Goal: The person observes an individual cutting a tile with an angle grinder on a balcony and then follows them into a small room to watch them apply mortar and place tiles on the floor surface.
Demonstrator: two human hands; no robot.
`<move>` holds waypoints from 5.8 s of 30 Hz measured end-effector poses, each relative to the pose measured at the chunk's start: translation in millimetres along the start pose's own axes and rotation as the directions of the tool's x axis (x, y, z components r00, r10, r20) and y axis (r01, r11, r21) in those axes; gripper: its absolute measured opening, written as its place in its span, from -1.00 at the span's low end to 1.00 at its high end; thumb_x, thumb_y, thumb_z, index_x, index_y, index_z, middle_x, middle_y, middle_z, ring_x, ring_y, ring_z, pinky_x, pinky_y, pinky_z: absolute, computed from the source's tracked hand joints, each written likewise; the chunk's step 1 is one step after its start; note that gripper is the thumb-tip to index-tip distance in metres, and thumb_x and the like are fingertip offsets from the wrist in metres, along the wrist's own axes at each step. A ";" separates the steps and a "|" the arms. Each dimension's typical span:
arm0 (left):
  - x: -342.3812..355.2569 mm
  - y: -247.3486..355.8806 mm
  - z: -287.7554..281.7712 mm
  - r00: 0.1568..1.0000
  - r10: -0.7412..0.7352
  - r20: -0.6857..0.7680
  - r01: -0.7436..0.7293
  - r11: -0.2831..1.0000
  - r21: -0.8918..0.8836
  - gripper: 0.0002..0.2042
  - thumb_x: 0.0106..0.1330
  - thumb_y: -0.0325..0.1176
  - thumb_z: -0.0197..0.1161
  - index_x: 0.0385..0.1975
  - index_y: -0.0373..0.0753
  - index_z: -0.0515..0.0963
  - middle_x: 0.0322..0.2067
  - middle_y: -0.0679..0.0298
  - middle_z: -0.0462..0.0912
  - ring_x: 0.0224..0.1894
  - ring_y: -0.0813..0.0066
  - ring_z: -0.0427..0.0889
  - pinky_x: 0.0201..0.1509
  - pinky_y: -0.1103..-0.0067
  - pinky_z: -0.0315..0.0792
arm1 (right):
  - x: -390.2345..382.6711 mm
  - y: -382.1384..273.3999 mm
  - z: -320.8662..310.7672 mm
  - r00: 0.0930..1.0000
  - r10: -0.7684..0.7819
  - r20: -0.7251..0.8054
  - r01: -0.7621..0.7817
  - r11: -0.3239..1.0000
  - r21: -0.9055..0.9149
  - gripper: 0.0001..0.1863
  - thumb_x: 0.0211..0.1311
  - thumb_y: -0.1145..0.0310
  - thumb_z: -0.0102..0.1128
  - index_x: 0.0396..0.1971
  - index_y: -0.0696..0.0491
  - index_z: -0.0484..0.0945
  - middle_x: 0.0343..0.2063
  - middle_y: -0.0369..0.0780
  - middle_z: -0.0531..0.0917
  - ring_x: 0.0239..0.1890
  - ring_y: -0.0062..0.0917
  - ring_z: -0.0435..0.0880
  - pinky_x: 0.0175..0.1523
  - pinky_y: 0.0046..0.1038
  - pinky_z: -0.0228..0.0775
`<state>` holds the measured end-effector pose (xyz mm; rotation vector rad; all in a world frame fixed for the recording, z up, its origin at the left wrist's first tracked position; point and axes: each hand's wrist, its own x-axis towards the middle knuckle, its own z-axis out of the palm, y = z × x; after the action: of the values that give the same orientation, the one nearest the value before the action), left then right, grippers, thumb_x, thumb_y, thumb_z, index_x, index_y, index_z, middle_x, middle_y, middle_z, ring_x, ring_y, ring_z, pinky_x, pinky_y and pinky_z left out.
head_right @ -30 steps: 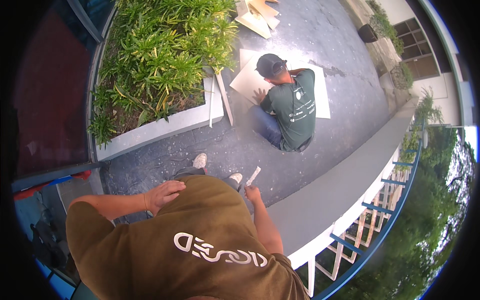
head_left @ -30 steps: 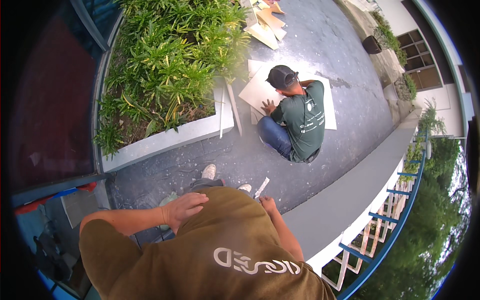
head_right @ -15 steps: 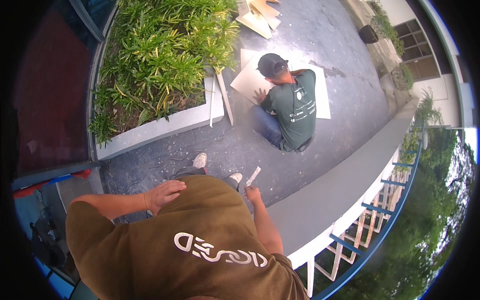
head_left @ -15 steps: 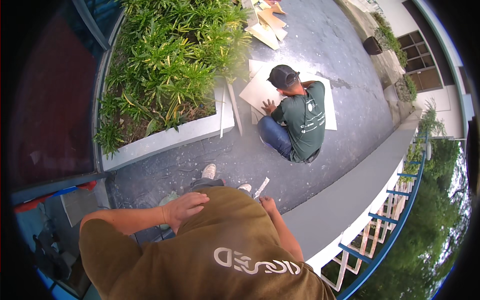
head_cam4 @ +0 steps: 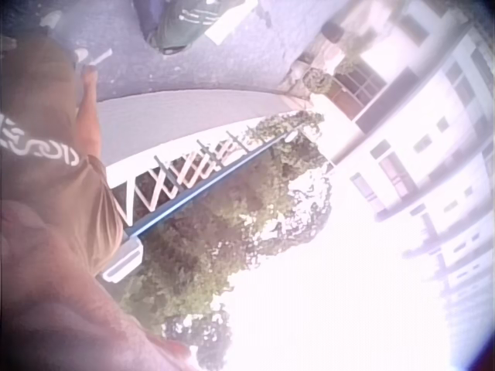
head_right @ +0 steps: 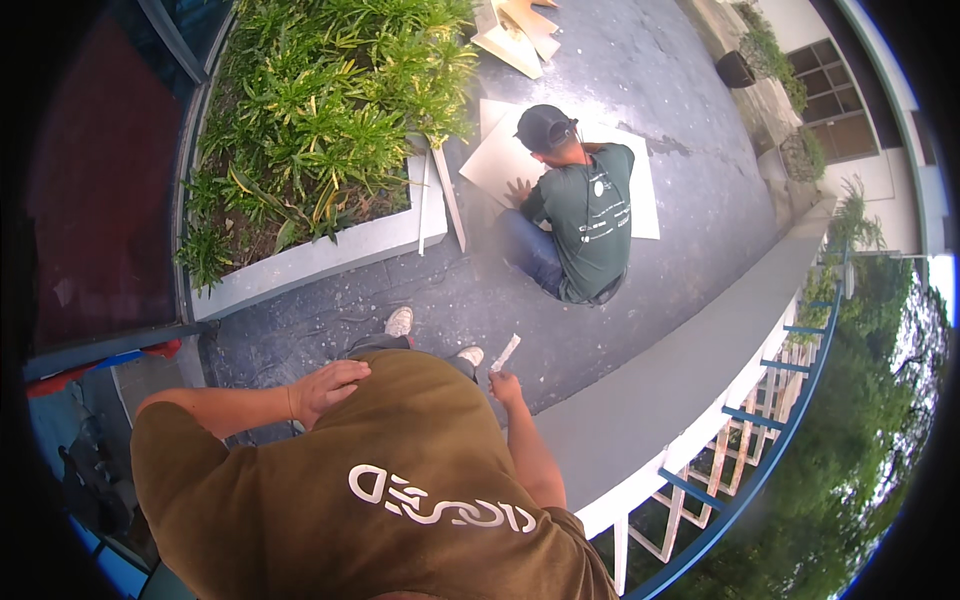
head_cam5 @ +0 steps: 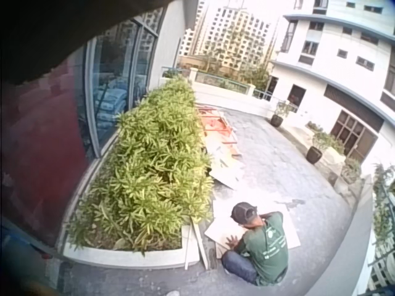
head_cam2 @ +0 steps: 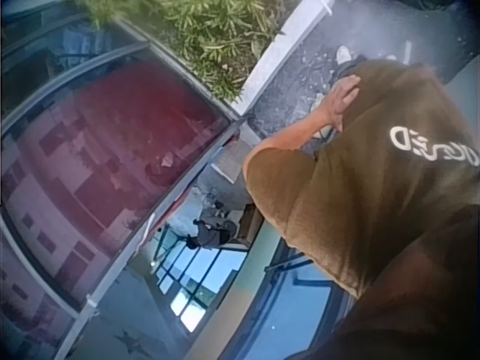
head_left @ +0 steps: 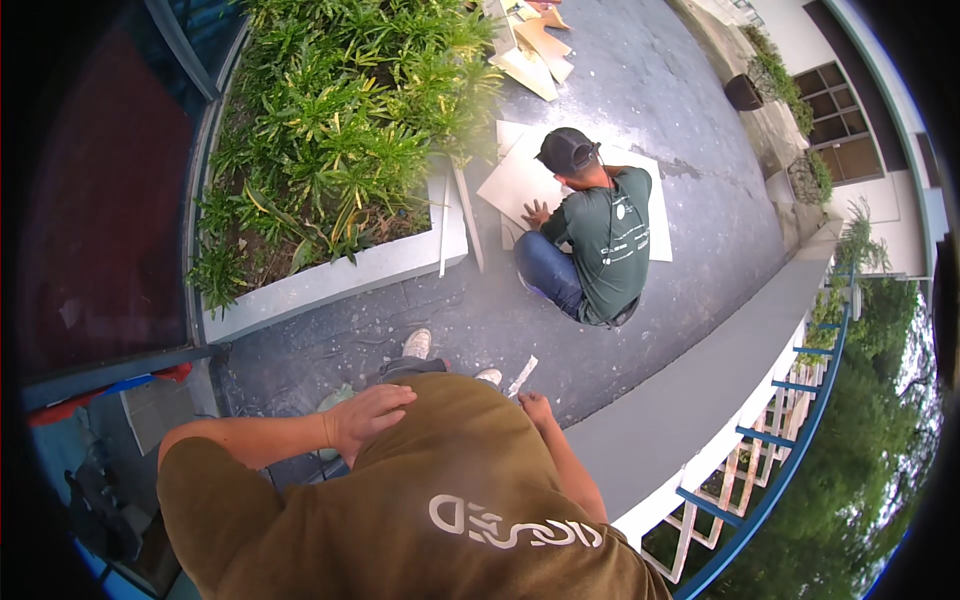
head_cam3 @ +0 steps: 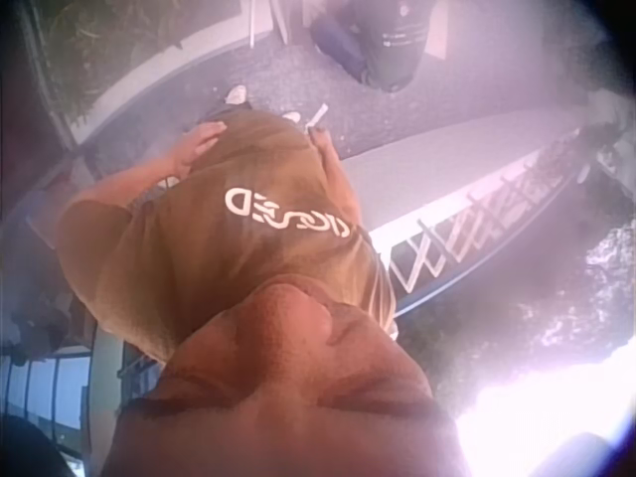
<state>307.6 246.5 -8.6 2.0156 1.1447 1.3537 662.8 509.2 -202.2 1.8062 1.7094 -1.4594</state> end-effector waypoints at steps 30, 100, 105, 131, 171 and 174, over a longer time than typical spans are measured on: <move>-2.4 1.6 5.1 1.000 0.006 -0.004 -0.006 1.000 -0.003 -0.27 0.13 0.08 0.08 0.20 -0.29 0.09 0.10 -0.22 0.24 0.11 -0.17 0.33 0.10 0.07 0.28 | -19.7 -15.7 -1.5 1.000 0.007 -0.005 -0.007 0.999 -0.045 -0.65 0.15 0.18 0.17 -0.56 0.21 0.53 -0.64 -0.20 0.57 -0.56 -0.56 0.47 -0.41 -0.40 0.34; 1.7 2.6 7.0 1.000 0.004 0.012 -0.003 1.000 -0.015 -0.28 0.14 0.07 0.07 0.20 -0.27 0.09 0.10 -0.20 0.25 0.10 -0.16 0.34 0.10 0.06 0.28 | -30.9 -17.0 -2.6 1.000 -0.001 -0.023 -0.002 0.996 -0.094 -0.64 0.13 0.16 0.17 -0.48 0.22 0.55 -0.58 -0.17 0.60 -0.51 -0.54 0.53 -0.35 -0.39 0.39; 5.2 3.5 6.6 1.000 0.015 0.008 -0.015 1.000 -0.027 -0.25 0.13 0.12 0.08 0.19 -0.29 0.09 0.09 -0.21 0.26 0.10 -0.16 0.35 0.09 0.06 0.29 | -28.3 -10.3 -3.8 1.000 0.003 -0.014 -0.004 0.998 -0.067 -0.64 0.13 0.15 0.17 -0.51 0.21 0.53 -0.61 -0.18 0.58 -0.54 -0.55 0.49 -0.37 -0.39 0.37; 3.5 -2.9 3.2 1.000 -0.002 -0.007 0.002 1.000 -0.013 -0.20 0.07 0.10 0.14 0.22 -0.27 0.06 0.11 -0.21 0.23 0.10 -0.16 0.34 0.10 0.09 0.28 | -2.9 -0.9 -8.7 0.999 -0.043 -0.009 0.043 0.998 -0.039 -0.65 0.11 0.11 0.13 -0.57 0.14 0.55 -0.70 -0.23 0.57 -0.67 -0.57 0.53 -0.54 -0.50 0.38; 0.7 -3.2 2.2 1.000 0.005 0.005 -0.005 1.000 -0.006 -0.20 0.08 0.18 0.09 0.19 -0.30 0.10 0.10 -0.22 0.25 0.10 -0.16 0.35 0.11 0.07 0.28 | -18.1 -18.9 -3.3 1.000 0.027 0.009 -0.026 0.999 -0.028 -0.69 0.16 0.23 0.16 -0.55 0.21 0.51 -0.63 -0.22 0.56 -0.57 -0.58 0.47 -0.42 -0.40 0.33; 0.6 -2.7 0.9 1.000 -0.001 -0.001 0.001 1.000 -0.015 -0.20 0.07 0.19 0.08 0.19 -0.30 0.09 0.10 -0.23 0.25 0.10 -0.16 0.34 0.11 0.07 0.28 | -10.5 -13.0 -1.1 1.000 0.020 0.005 -0.020 1.000 -0.011 -0.71 0.17 0.25 0.15 -0.53 0.20 0.51 -0.64 -0.24 0.55 -0.58 -0.59 0.46 -0.44 -0.43 0.32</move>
<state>307.6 248.5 -10.7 2.0040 1.1331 1.3586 654.2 507.3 -188.0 1.8064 1.6892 -1.4427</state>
